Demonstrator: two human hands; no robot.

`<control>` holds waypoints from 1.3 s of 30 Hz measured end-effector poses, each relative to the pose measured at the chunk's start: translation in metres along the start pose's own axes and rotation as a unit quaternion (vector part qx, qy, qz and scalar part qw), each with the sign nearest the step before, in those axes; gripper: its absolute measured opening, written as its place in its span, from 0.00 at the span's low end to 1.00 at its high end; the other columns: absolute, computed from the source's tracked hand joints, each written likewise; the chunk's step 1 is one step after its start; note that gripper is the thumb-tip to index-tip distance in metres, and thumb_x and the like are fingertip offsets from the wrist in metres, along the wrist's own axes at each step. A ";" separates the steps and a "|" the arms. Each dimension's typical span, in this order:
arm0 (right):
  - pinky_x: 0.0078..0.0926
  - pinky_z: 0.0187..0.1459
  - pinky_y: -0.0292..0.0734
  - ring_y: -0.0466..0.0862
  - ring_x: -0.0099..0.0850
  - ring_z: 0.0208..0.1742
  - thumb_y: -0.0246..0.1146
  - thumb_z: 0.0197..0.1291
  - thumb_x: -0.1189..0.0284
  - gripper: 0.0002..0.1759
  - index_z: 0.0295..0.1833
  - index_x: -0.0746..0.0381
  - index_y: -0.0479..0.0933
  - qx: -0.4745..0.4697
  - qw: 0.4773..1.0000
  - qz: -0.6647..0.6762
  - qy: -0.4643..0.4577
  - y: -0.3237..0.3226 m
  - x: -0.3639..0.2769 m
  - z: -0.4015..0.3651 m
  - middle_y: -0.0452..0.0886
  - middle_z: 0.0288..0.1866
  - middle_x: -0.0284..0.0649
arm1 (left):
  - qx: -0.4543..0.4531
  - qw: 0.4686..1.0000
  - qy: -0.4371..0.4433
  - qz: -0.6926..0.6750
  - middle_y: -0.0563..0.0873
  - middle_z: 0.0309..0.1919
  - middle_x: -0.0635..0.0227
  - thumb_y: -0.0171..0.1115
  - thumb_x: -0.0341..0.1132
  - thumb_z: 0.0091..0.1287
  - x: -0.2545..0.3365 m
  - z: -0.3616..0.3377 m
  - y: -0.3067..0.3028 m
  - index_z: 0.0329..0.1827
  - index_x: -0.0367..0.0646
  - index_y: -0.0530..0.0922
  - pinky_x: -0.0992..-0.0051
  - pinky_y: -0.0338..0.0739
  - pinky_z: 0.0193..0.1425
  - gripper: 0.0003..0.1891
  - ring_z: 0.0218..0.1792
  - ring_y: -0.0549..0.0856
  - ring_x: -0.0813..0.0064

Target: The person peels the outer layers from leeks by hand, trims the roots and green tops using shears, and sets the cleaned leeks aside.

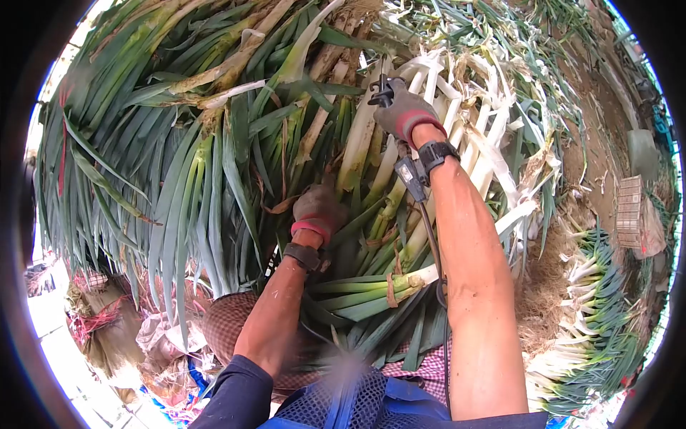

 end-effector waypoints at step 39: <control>0.51 0.61 0.82 0.90 0.59 0.53 0.71 0.62 0.52 0.56 0.91 0.55 0.54 -0.227 0.969 0.025 -0.099 0.025 0.032 -0.296 0.91 0.47 0.58 | 0.065 0.986 0.030 -0.148 0.91 0.56 0.41 0.79 0.40 0.55 0.019 -0.036 -0.053 0.78 0.35 0.70 0.55 0.85 0.66 0.45 0.59 0.90 0.42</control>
Point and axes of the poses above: each hand's wrist, its own z-axis towards the middle knuckle, its own y-axis out of the palm, x = y × z, the point moved 6 cm from there along z, towards the middle knuckle
